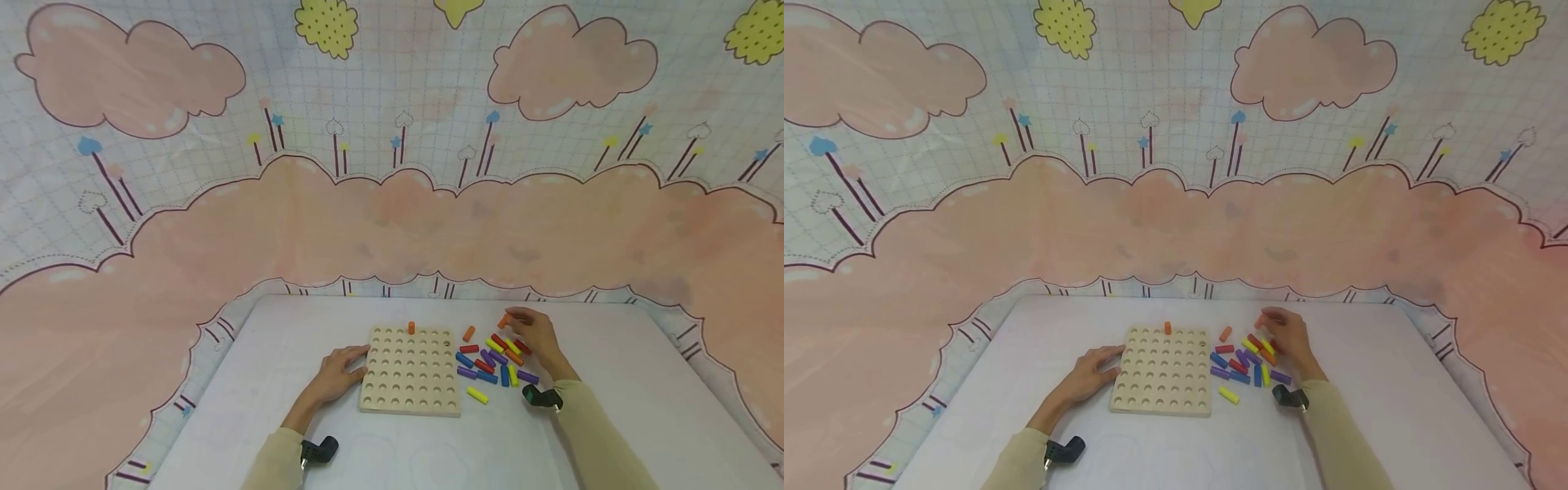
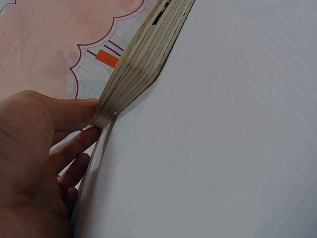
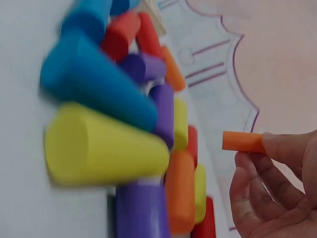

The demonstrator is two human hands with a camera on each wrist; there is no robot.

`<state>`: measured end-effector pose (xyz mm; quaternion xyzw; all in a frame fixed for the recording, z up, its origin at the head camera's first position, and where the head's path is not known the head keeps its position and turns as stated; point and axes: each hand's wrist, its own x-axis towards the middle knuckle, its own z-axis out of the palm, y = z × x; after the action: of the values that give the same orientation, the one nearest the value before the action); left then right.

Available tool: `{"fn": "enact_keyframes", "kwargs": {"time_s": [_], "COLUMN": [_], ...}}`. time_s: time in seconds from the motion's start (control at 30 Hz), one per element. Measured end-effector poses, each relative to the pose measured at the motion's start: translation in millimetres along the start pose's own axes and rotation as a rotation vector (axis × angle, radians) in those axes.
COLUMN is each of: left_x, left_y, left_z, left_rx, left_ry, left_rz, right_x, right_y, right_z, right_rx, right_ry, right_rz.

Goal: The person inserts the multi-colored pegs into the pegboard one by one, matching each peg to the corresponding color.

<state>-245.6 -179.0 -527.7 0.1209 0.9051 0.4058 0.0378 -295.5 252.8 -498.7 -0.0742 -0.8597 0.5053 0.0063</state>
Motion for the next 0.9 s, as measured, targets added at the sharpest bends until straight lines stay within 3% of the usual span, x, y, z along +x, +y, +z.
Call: {"fn": "enact_keyframes", "kwargs": {"time_s": [0.43,0.9], "left_x": [5.3,5.8], "left_y": [1.0,2.5], "left_z": [4.3,2.8], "left_rx": [0.002,0.005], "left_ry": [0.011,0.009], "left_rz": [-0.024,-0.015], "right_x": [-3.8,-15.0], "right_y": [-22,-47], "right_z": [19,46], "right_rx": [0.027,0.071], "right_ry": [-0.031,-0.059], "right_rz": [-0.141,-0.152]}}
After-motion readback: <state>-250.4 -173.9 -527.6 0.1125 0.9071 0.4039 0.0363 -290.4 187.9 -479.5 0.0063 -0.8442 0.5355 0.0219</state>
